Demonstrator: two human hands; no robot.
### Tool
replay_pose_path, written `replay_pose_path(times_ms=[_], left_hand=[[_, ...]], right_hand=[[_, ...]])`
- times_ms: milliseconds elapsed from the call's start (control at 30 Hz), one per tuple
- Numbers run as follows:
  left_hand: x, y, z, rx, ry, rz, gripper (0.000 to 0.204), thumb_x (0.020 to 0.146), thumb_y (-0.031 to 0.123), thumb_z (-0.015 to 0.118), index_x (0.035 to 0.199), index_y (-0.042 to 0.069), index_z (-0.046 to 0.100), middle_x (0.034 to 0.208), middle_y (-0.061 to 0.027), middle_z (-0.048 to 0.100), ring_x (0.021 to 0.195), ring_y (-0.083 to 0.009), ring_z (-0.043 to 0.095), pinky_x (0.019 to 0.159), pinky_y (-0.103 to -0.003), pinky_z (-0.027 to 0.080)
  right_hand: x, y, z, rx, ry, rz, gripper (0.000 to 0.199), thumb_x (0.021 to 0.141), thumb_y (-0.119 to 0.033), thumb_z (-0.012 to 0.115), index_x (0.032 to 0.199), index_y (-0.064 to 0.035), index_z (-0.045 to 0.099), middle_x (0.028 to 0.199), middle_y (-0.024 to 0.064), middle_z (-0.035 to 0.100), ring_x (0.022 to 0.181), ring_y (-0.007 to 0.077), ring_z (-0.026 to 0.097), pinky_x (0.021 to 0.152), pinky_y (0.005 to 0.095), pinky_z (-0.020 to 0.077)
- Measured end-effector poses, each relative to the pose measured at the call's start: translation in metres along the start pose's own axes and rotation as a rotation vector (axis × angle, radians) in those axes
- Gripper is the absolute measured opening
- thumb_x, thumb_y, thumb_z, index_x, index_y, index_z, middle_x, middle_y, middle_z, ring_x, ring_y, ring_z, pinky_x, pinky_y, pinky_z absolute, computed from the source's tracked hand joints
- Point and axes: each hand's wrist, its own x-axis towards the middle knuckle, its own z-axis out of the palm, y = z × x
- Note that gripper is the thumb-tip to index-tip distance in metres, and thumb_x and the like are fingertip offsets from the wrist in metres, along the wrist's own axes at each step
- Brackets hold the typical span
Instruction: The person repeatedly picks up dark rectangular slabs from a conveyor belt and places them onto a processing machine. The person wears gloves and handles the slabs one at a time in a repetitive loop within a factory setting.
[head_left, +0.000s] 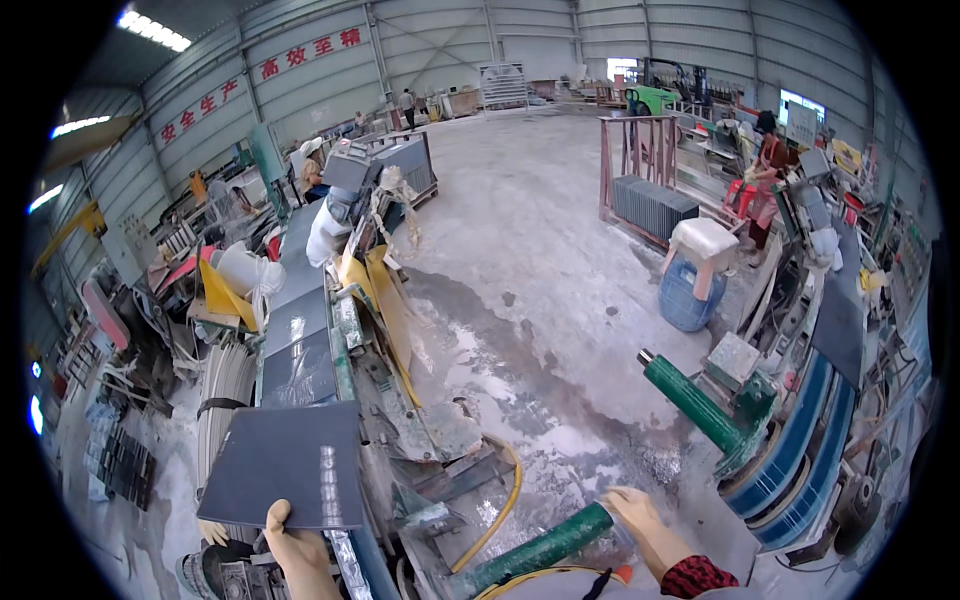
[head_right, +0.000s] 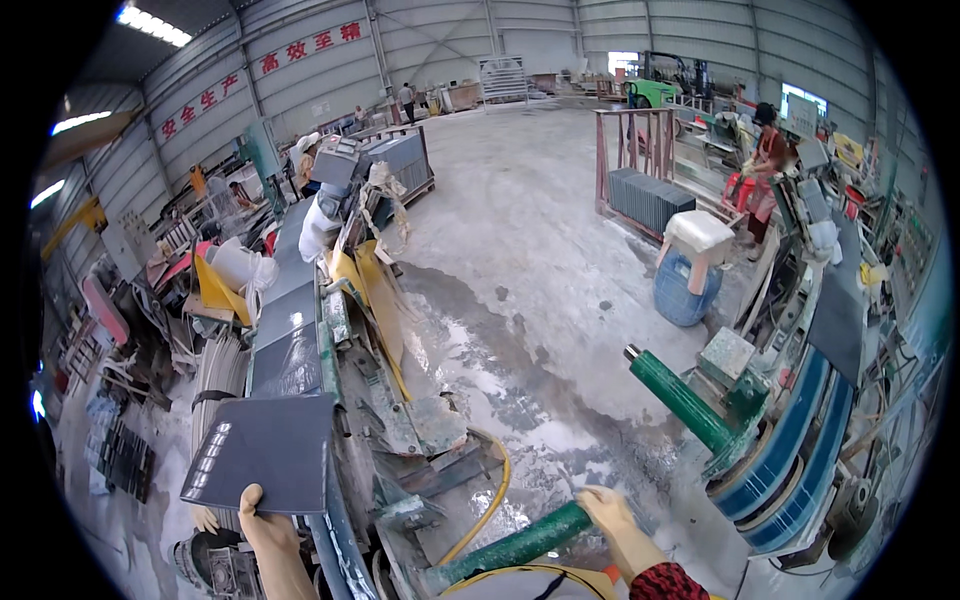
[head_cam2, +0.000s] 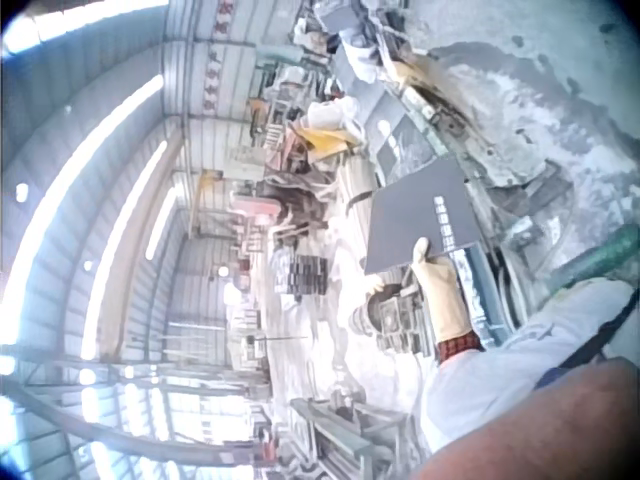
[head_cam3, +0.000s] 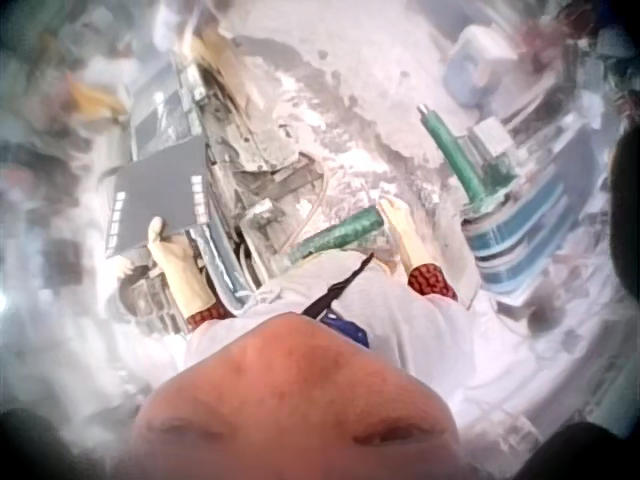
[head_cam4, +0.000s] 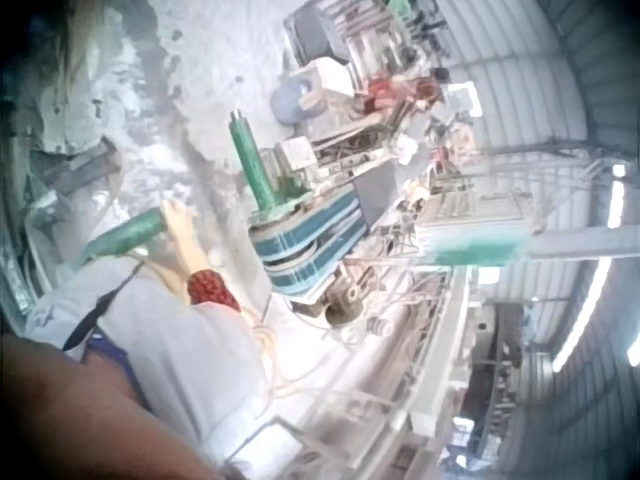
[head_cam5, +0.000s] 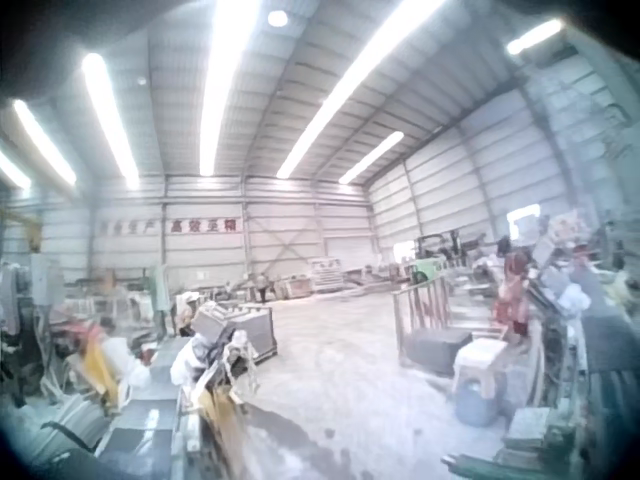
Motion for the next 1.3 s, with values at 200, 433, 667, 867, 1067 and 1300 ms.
replay_pose_path(times_ms=[200, 433, 667, 867, 1067, 1300], left_hand=[[-0.109, -0.075, 0.059, -0.036, -0.3, -0.376, 0.054, 0.066, 0.004, 0.057, 0.119, -0.007, 0.055, 0.116, -0.0177, 0.063, 0.109, -0.0353, 0.06, 0.098, -0.045, 0.049], [-0.216, -0.199, 0.103, 0.109, -0.418, -0.975, 0.056, 0.065, 0.009, 0.06, 0.12, -0.004, 0.056, 0.117, -0.0193, 0.064, 0.107, -0.0374, 0.061, 0.096, -0.049, 0.049], [-0.301, -0.332, 0.139, 0.288, -0.678, -1.392, 0.051, 0.08, 0.016, 0.062, 0.127, -0.001, 0.053, 0.124, -0.016, 0.061, 0.114, -0.0341, 0.058, 0.1, -0.048, 0.046], [-0.4, -0.387, 0.179, 0.398, -0.781, -1.469, 0.049, 0.092, 0.028, 0.059, 0.133, 0.003, 0.049, 0.129, -0.014, 0.058, 0.116, -0.0292, 0.057, 0.099, -0.043, 0.048], [-0.438, -0.477, 0.195, 0.603, -0.993, -1.371, 0.05, 0.097, 0.014, 0.053, 0.143, 0.005, 0.038, 0.137, -0.0129, 0.051, 0.12, -0.0251, 0.055, 0.098, -0.038, 0.05], [-0.472, -0.594, 0.254, 0.597, -1.192, -1.54, 0.051, 0.101, 0.01, 0.047, 0.148, 0.007, 0.029, 0.139, -0.0116, 0.048, 0.122, -0.0217, 0.053, 0.099, -0.036, 0.05]], right_hand=[[-0.046, -0.117, 0.062, 0.386, -0.621, 0.057, 0.06, 0.1, -0.039, 0.05, 0.145, -0.0013, 0.036, 0.141, 0.0212, 0.047, 0.124, 0.0323, 0.051, 0.105, 0.0413, 0.042], [-0.086, -0.161, -0.033, 1.015, -0.516, 0.169, 0.062, 0.096, -0.041, 0.055, 0.143, -0.0065, 0.037, 0.144, 0.0175, 0.043, 0.131, 0.0377, 0.043, 0.108, 0.0612, 0.0318], [-0.174, -0.121, -0.181, 1.116, -0.025, -0.095, 0.046, 0.09, -0.001, 0.06, 0.133, 0.0033, 0.044, 0.128, 0.0203, 0.055, 0.116, 0.0357, 0.058, 0.099, 0.0531, 0.0476], [-0.208, -0.112, -0.229, 1.263, 0.399, -0.32, 0.051, 0.086, 0.008, 0.059, 0.134, 0.0039, 0.039, 0.124, 0.0188, 0.055, 0.114, 0.0359, 0.058, 0.099, 0.051, 0.0486], [-0.193, -0.093, -0.275, 1.341, 0.637, -0.368, 0.042, 0.086, 0.01, 0.057, 0.126, 0.0033, 0.045, 0.121, 0.0177, 0.056, 0.112, 0.0326, 0.059, 0.095, 0.0476, 0.0517], [-0.136, -0.084, -0.353, 1.363, 0.819, -0.444, 0.026, 0.084, 0.006, 0.062, 0.109, 0.0022, 0.058, 0.113, 0.0137, 0.061, 0.104, 0.0289, 0.063, 0.092, 0.0418, 0.0526]])
